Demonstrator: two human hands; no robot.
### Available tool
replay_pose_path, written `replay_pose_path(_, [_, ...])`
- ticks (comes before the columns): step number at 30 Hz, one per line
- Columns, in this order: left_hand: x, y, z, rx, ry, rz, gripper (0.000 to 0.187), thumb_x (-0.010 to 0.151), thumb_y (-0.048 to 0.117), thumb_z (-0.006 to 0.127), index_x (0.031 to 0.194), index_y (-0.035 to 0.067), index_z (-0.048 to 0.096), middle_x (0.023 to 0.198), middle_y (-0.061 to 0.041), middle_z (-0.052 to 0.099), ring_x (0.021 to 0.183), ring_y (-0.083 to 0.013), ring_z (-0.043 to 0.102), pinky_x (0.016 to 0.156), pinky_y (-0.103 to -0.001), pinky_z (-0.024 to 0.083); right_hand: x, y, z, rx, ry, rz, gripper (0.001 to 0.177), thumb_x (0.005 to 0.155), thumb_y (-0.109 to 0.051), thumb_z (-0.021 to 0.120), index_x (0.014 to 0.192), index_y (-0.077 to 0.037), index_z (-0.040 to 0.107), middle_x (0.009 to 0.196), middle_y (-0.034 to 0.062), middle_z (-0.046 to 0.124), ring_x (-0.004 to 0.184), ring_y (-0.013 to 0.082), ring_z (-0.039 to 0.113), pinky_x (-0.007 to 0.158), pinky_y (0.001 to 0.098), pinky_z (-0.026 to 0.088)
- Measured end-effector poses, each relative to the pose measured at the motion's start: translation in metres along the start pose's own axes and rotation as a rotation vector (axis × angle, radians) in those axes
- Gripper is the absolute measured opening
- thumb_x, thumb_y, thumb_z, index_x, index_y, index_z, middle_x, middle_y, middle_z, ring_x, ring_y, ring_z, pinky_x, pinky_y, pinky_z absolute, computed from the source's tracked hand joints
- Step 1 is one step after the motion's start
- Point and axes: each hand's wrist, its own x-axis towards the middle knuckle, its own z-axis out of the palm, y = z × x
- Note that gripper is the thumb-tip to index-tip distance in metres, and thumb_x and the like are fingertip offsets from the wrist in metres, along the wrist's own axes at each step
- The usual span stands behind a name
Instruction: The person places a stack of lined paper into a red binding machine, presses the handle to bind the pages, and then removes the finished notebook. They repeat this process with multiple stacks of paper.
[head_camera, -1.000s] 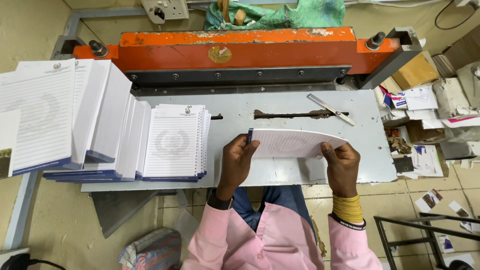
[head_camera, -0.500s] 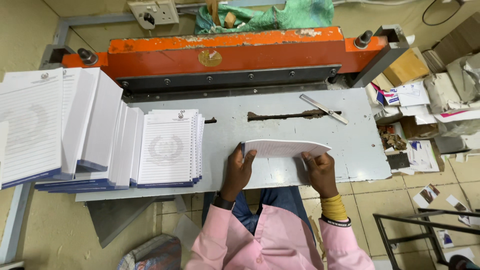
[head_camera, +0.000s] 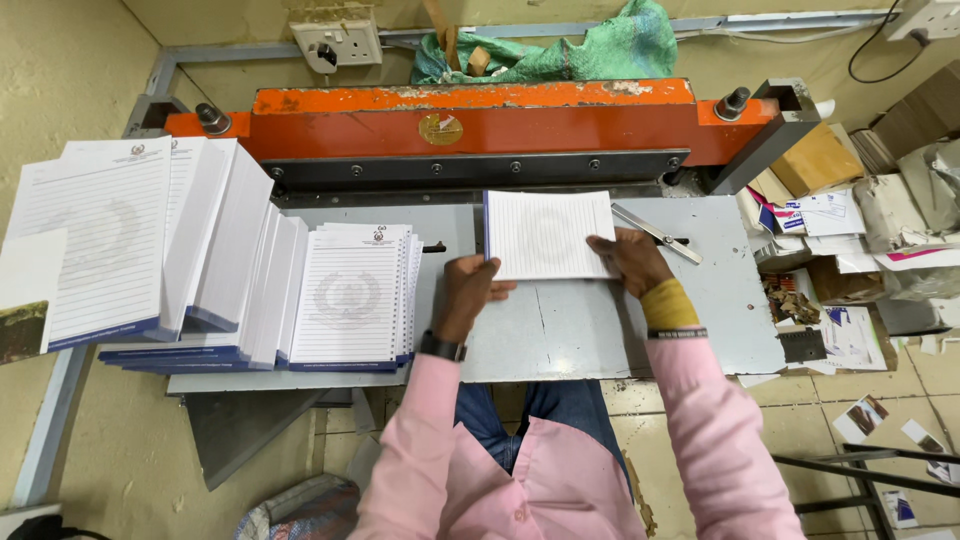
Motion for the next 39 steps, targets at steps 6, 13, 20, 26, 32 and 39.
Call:
replay_pose_path(6, [0.036, 0.022, 0.011, -0.122, 0.036, -0.058, 0.049, 0.105, 0.007, 0.059, 0.141, -0.025, 0.049, 0.132, -0.046, 0.061, 0.105, -0.0515, 0.074, 0.084, -0.049, 0.069, 0.021, -0.011, -0.004, 0.159, 0.008, 0.208, 0.030, 0.104, -0.020, 0.075, 0.119, 0.004, 0.065, 0.116, 0.0205, 0.076, 0.088, 0.0423, 0.080, 0.063, 0.0453, 0.070])
replay_pose_path(13, [0.044, 0.025, 0.011, -0.121, 0.020, -0.110, 0.054, 0.103, 0.006, 0.060, 0.144, -0.025, 0.043, 0.138, -0.045, 0.056, 0.108, -0.0519, 0.073, 0.087, -0.051, 0.068, -0.022, -0.025, -0.001, 0.121, -0.051, 0.268, 0.015, 0.112, -0.015, 0.058, 0.107, -0.002, 0.062, 0.110, 0.0211, 0.082, 0.088, 0.0263, 0.082, 0.073, 0.0388, 0.070])
replay_pose_path(20, [0.071, 0.026, 0.009, -0.125, 0.023, -0.123, 0.052, 0.102, 0.004, 0.059, 0.144, -0.023, 0.042, 0.136, -0.044, 0.057, 0.104, -0.0507, 0.075, 0.086, -0.050, 0.070, 0.010, -0.009, -0.006, 0.093, -0.070, 0.237, 0.024, 0.113, -0.014, 0.054, 0.119, 0.006, 0.067, 0.120, 0.0264, 0.078, 0.098, 0.0346, 0.081, 0.075, 0.0424, 0.071])
replay_pose_path(26, [0.074, 0.024, 0.011, -0.129, 0.035, -0.123, 0.053, 0.101, 0.003, 0.059, 0.143, -0.023, 0.042, 0.135, -0.044, 0.057, 0.103, -0.0513, 0.075, 0.085, -0.051, 0.071, 0.012, -0.007, -0.007, 0.092, -0.079, 0.224, 0.024, 0.113, -0.014, 0.054, 0.118, 0.005, 0.067, 0.119, 0.0256, 0.079, 0.099, 0.0352, 0.081, 0.075, 0.0422, 0.070])
replay_pose_path(32, [0.064, 0.036, 0.014, -0.100, 0.008, -0.144, 0.050, 0.101, 0.004, 0.058, 0.142, -0.023, 0.043, 0.132, -0.043, 0.059, 0.101, -0.0484, 0.077, 0.085, -0.049, 0.072, 0.018, 0.003, -0.015, 0.147, -0.073, 0.205, 0.023, 0.113, -0.013, 0.054, 0.116, 0.005, 0.069, 0.118, 0.0251, 0.079, 0.098, 0.0347, 0.081, 0.074, 0.0428, 0.071])
replay_pose_path(39, [0.060, 0.042, 0.014, -0.092, 0.006, -0.160, 0.051, 0.101, 0.003, 0.057, 0.141, -0.024, 0.044, 0.132, -0.043, 0.060, 0.101, -0.0493, 0.076, 0.086, -0.049, 0.072, 0.015, 0.001, -0.013, 0.150, -0.050, 0.207, 0.022, 0.113, -0.013, 0.055, 0.114, 0.004, 0.069, 0.116, 0.0251, 0.079, 0.096, 0.0337, 0.082, 0.075, 0.0425, 0.071])
